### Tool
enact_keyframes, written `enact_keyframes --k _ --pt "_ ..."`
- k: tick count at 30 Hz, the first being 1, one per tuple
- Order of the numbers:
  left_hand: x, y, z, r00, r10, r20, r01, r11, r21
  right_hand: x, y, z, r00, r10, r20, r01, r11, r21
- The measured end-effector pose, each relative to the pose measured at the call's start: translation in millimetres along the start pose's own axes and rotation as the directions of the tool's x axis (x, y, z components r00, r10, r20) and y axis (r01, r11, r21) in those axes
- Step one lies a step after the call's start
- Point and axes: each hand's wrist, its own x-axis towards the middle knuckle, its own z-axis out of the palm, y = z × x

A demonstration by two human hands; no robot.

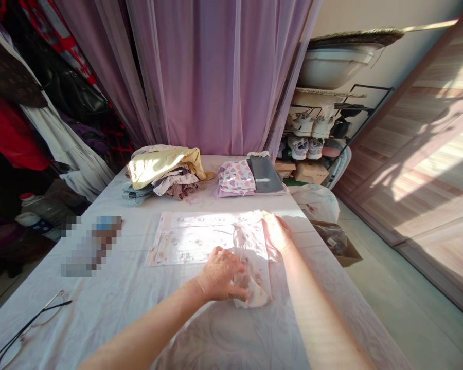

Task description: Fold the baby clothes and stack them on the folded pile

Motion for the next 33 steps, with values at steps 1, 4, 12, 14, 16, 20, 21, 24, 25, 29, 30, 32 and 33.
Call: enact_keyframes --k 1,4,12,14,16,20,21,24,25,29,30,32,33 --pt "-0.6 3.3 -1.1 1.000 -0.004 0.023 0.004 1.000 -0.002 0.4 2.6 -0.7 1.000 0.002 -0.009 -0.002 0.999 0.036" --pt "-4.8 11.2 -3.2 0.998 0.000 0.056 0.000 1.000 -0.004 -2.0 10.5 -4.2 0.999 0.035 -0.028 -0.029 0.981 0.191" --pt "-4.1 32.5 1.8 0.978 -0.200 0.050 0.197 0.978 0.066 -18.3 23.7 -12.9 0.982 0.185 -0.024 -0.158 0.893 0.421" --pt "0.3 32.9 -3.1 0.969 -0.233 0.078 0.233 0.972 0.008 -20.5 22.4 -14.8 0.978 0.207 -0.004 -0.183 0.874 0.450" --pt "3.5 30.5 -10.1 0.964 -0.246 0.099 0.254 0.963 -0.085 -21.8 20.7 -16.9 0.979 0.206 0.007 -0.188 0.879 0.438" --pt "2.9 18.5 -26.8 0.962 -0.266 0.069 0.270 0.866 -0.421 -22.5 21.6 -19.3 0.986 0.167 -0.003 -0.154 0.919 0.364" --pt "1.3 14.5 -32.1 0.965 -0.256 0.054 0.243 0.802 -0.546 -22.3 22.9 -19.2 0.988 0.157 -0.006 -0.144 0.923 0.357" --pt "-4.3 0.9 -53.3 0.964 -0.265 -0.022 0.124 0.523 -0.843 -20.9 27.5 -17.6 0.989 0.146 -0.020 -0.128 0.915 0.382" --pt "-5.7 -4.4 -61.6 0.948 -0.313 -0.061 0.092 0.450 -0.888 -20.3 28.9 -16.9 0.989 0.144 -0.026 -0.123 0.913 0.388" --pt "-6.8 -34.6 -88.9 0.761 -0.612 -0.217 0.049 0.387 -0.921 -18.2 31.9 -14.1 0.986 0.157 -0.050 -0.120 0.890 0.439" --pt "-6.1 -44.5 -91.6 0.706 -0.668 -0.233 0.065 0.389 -0.919 -17.9 32.0 -13.8 0.985 0.166 -0.057 -0.122 0.878 0.462" --pt "-4.9 -66.0 -90.8 0.620 -0.751 -0.229 0.119 0.379 -0.918 -17.3 31.6 -13.7 0.982 0.181 -0.061 -0.127 0.856 0.501" --pt "-4.7 -76.8 -87.7 0.582 -0.785 -0.211 0.160 0.365 -0.917 -17.2 31.1 -13.8 0.981 0.186 -0.059 -0.130 0.850 0.510"
